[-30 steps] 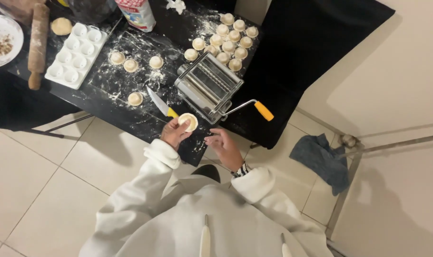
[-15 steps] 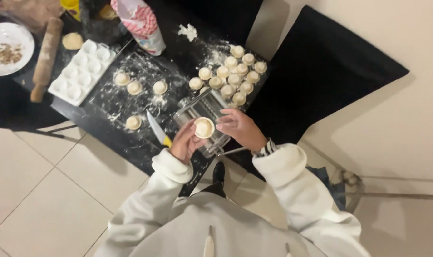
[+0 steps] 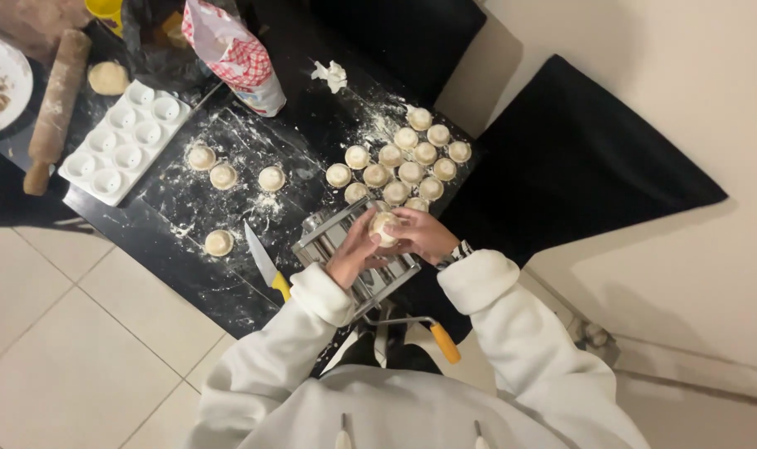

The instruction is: Preparing dough circles and using a rolling pin to flatten dough for dumplings.

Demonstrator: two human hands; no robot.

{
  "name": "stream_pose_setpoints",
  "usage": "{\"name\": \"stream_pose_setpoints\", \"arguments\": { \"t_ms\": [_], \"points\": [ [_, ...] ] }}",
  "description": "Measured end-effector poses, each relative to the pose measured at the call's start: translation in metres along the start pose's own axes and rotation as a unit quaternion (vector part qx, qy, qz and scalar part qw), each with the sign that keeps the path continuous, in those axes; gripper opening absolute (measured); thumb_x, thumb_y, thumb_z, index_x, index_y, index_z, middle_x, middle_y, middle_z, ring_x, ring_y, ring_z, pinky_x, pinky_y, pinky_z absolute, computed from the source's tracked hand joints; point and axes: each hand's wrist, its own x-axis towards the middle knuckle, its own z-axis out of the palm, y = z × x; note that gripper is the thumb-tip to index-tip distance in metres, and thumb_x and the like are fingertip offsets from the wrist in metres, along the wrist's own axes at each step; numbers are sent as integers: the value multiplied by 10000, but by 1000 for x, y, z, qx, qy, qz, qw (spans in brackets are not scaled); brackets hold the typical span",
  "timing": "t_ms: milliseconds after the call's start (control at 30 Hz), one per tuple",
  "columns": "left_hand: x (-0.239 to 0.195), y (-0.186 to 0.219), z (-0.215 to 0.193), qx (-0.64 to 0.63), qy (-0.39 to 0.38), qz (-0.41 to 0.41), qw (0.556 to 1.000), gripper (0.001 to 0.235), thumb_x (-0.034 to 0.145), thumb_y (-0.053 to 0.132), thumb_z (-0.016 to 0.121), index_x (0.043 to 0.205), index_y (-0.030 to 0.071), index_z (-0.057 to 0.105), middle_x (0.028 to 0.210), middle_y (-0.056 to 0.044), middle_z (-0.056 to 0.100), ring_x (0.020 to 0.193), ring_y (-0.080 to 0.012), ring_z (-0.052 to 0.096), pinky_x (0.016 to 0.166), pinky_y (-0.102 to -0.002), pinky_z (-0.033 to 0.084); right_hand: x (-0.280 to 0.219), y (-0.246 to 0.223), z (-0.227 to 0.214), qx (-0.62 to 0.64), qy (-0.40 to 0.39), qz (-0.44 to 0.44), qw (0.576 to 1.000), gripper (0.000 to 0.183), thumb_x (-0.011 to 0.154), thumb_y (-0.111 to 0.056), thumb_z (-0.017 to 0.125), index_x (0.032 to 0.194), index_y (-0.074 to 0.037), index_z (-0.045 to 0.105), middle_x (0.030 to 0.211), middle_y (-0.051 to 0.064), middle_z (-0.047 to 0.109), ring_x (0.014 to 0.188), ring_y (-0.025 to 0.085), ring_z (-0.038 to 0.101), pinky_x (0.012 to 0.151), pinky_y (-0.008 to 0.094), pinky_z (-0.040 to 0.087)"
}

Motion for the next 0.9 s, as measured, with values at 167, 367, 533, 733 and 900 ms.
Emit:
{"name": "stream_pose_setpoints", "arguments": {
  "t_ms": [167, 367, 533, 733, 900],
  "points": [
    [0, 12, -12, 34, 71, 30, 996, 946, 909, 541, 602, 1635, 164, 126, 1611, -145, 344, 1364, -339, 529, 1105, -537, 468, 41, -22, -26, -29, 20, -9, 999, 534, 917, -134, 702, 1388, 35, 514, 1235, 150, 690, 1065, 237, 726, 913, 372, 639],
    [-5, -23, -59, -53, 111, 24, 992, 770, 924, 418, 607, 1585, 140, 326, 1505, -112, 536, 1313, -269, 582, 1108, -452, 426, 134, -76, -64, -92, 126, -9, 988, 612, 887, -160, 763, 1424, -6, 514, 1236, 144, 695, 1040, 240, 719, 858, 345, 622],
    [-13, -43, -67, -94, 123, 59, 986, 691, 926, 357, 655, 1527, 99, 432, 1420, -103, 601, 1283, -253, 592, 1091, -430, 421, 226, -66, -108, -169, 211, 17, 963, 631, 848, -157, 814, 1405, -27, 547, 1256, 158, 685, 1051, 261, 740, 884, 319, 642],
    [-12, -58, -59, -160, 98, 104, 977, 623, 937, 292, 669, 1485, 55, 492, 1321, -122, 650, 1232, -265, 624, 1085, -414, 458, 273, -68, -120, -285, 198, 63, 936, 678, 820, -190, 837, 1414, -17, 558, 1311, 150, 678, 1097, 244, 722, 879, 339, 647],
    [1, -66, -52, -159, 104, 76, 979, 597, 952, 283, 665, 1475, 49, 498, 1297, -122, 649, 1214, -257, 626, 1059, -394, 464, 287, -71, -126, -308, 158, 56, 936, 720, 810, -164, 840, 1437, -29, 513, 1371, 161, 630, 1095, 252, 715, 875, 310, 627]
  ]
}}
